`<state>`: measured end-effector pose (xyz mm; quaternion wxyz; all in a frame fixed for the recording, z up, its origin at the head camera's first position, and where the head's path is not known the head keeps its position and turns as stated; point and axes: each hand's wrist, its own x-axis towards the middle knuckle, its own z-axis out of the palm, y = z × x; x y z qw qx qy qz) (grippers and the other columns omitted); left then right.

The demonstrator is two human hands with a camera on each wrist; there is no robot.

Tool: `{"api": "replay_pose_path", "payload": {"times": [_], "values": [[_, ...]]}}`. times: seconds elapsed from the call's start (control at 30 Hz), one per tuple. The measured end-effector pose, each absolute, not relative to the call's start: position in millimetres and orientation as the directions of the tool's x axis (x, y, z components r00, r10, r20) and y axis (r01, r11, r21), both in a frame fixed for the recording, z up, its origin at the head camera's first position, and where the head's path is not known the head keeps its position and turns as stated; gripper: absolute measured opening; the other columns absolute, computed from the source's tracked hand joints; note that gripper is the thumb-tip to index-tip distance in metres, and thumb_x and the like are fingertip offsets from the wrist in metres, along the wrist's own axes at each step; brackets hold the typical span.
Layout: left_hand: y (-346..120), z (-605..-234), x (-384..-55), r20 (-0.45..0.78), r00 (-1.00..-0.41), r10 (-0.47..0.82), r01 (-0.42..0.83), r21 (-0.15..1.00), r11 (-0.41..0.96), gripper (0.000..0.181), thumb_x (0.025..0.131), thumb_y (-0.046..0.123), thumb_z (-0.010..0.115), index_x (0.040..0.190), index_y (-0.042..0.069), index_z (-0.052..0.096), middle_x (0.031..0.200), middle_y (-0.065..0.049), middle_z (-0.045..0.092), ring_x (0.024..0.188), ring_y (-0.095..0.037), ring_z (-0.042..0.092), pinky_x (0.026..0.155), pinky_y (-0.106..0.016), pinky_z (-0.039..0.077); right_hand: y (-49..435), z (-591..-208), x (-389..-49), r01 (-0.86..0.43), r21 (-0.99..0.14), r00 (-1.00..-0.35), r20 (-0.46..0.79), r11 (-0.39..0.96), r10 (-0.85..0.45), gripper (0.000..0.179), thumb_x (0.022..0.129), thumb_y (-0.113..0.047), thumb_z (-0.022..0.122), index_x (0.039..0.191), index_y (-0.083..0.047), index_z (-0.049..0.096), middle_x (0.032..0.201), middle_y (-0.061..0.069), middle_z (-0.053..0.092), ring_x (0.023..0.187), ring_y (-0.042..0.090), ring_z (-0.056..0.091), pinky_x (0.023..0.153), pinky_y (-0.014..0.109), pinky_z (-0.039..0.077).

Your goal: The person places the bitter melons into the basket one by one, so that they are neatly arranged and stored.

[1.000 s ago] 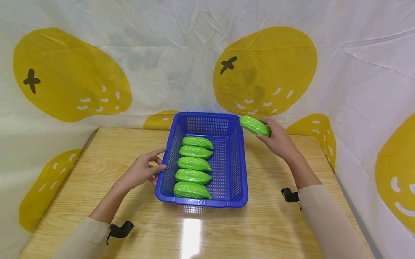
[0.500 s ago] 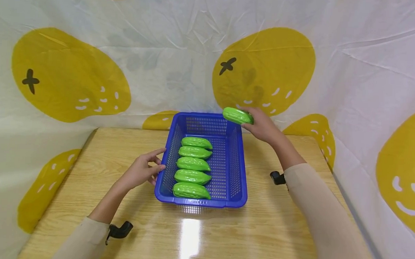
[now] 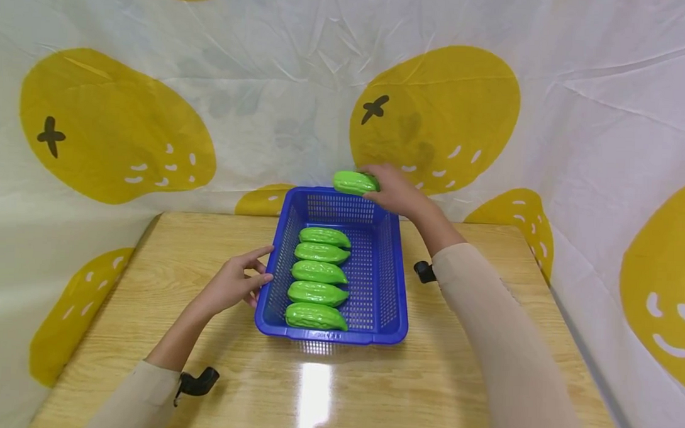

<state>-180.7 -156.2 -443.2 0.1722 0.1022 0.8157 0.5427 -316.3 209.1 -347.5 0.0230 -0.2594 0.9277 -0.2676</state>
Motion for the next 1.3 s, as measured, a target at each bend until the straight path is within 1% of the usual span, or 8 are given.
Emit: {"api": "replay_pose_path", "payload": {"times": [0.1, 0.2, 0.3, 0.5, 0.7, 0.97, 1.2, 1.3], "values": [[-156.3, -444.0, -180.5, -0.169, -0.920, 0.355, -0.020, 0.922, 0.386, 0.064, 0.101, 0.005, 0.066, 0.159, 0.013, 0.041, 0.104, -0.018, 0.057, 0.059, -0.021, 0.064, 0.059, -0.061, 0.064, 197.5, -348.3, -321.2, -0.500, -0.500, -0.845, 0.104, 0.707, -0.524, 0.051, 0.096, -0.005, 0.069, 0.144, 0.001, 0.054, 0.137, 0.022, 0.060, 0.123, 0.038, 0.054, 0.106, 0.055, 0.047], [-156.5, -444.6, -180.6, -0.168, -0.919, 0.356, -0.018, 0.922, 0.388, 0.064, 0.101, 0.005, 0.066, 0.159, 0.013, 0.041, 0.104, -0.018, 0.057, 0.059, -0.021, 0.064, 0.059, -0.060, 0.064, 188.0, -349.6, -324.3, -0.507, -0.497, -0.840, 0.101, 0.704, -0.533, 0.051, 0.095, -0.005, 0.071, 0.143, 0.000, 0.056, 0.135, 0.021, 0.061, 0.118, 0.036, 0.055, 0.100, 0.053, 0.048], [-156.8, -444.6, -180.9, -0.167, -0.918, 0.359, -0.014, 0.920, 0.392, 0.064, 0.101, 0.005, 0.066, 0.159, 0.013, 0.040, 0.105, -0.018, 0.058, 0.060, -0.020, 0.065, 0.059, -0.060, 0.064, 180.1, -352.6, -327.1, -0.506, -0.507, -0.837, 0.091, 0.698, -0.540, 0.051, 0.094, -0.004, 0.071, 0.143, 0.000, 0.056, 0.135, 0.021, 0.062, 0.116, 0.036, 0.056, 0.099, 0.052, 0.049], [-157.1, -442.4, -180.4, -0.167, -0.921, 0.352, -0.019, 0.921, 0.388, 0.064, 0.101, 0.005, 0.066, 0.159, 0.012, 0.041, 0.104, -0.018, 0.057, 0.059, -0.021, 0.064, 0.060, -0.061, 0.064, 168.5, -367.7, -331.7, -0.481, -0.509, -0.848, 0.062, 0.714, -0.527, 0.050, 0.095, -0.005, 0.072, 0.142, 0.000, 0.056, 0.135, 0.022, 0.061, 0.118, 0.037, 0.057, 0.100, 0.053, 0.050], [-155.3, -441.9, -179.8, -0.163, -0.920, 0.355, -0.014, 0.922, 0.386, 0.064, 0.101, 0.004, 0.066, 0.159, 0.012, 0.040, 0.104, -0.018, 0.058, 0.059, -0.021, 0.065, 0.060, -0.062, 0.064, 159.7, -387.9, -330.1, -0.426, -0.530, -0.862, -0.008, 0.733, -0.507, 0.047, 0.095, -0.006, 0.071, 0.139, 0.003, 0.057, 0.133, 0.024, 0.061, 0.117, 0.037, 0.057, 0.102, 0.054, 0.050], [-153.2, -441.7, -180.2, -0.167, -0.917, 0.363, -0.018, 0.925, 0.380, 0.065, 0.101, 0.004, 0.066, 0.160, 0.012, 0.040, 0.105, -0.018, 0.057, 0.060, -0.021, 0.065, 0.061, -0.061, 0.064, 150.2, -404.6, -326.6, -0.329, -0.552, -0.898, -0.069, 0.766, -0.435, 0.050, 0.097, -0.007, 0.069, 0.144, -0.001, 0.053, 0.137, 0.022, 0.060, 0.124, 0.038, 0.057, 0.109, 0.054, 0.049], [-156.9, -442.2, -179.8, -0.174, -0.919, 0.353, -0.028, 0.923, 0.384, 0.065, 0.101, 0.005, 0.066, 0.160, 0.012, 0.040, 0.105, -0.018, 0.057, 0.059, -0.022, 0.065, 0.061, -0.061, 0.064, 140.4, -421.7, -325.3, -0.243, -0.581, -0.930, -0.087, 0.777, -0.356, 0.042, 0.098, -0.011, 0.069, 0.137, -0.003, 0.054, 0.131, 0.020, 0.063, 0.117, 0.036, 0.059, 0.102, 0.051, 0.053], [-156.9, -442.1, -179.1, -0.175, -0.918, 0.355, -0.029, 0.924, 0.381, 0.065, 0.100, 0.005, 0.066, 0.159, 0.012, 0.040, 0.106, -0.018, 0.057, 0.059, -0.022, 0.065, 0.060, -0.060, 0.064, 137.8, -428.5, -324.2, -0.221, -0.582, -0.936, -0.099, 0.783, -0.338, 0.042, 0.098, -0.012, 0.070, 0.136, -0.003, 0.055, 0.132, 0.020, 0.063, 0.120, 0.037, 0.059, 0.103, 0.051, 0.052]]}}
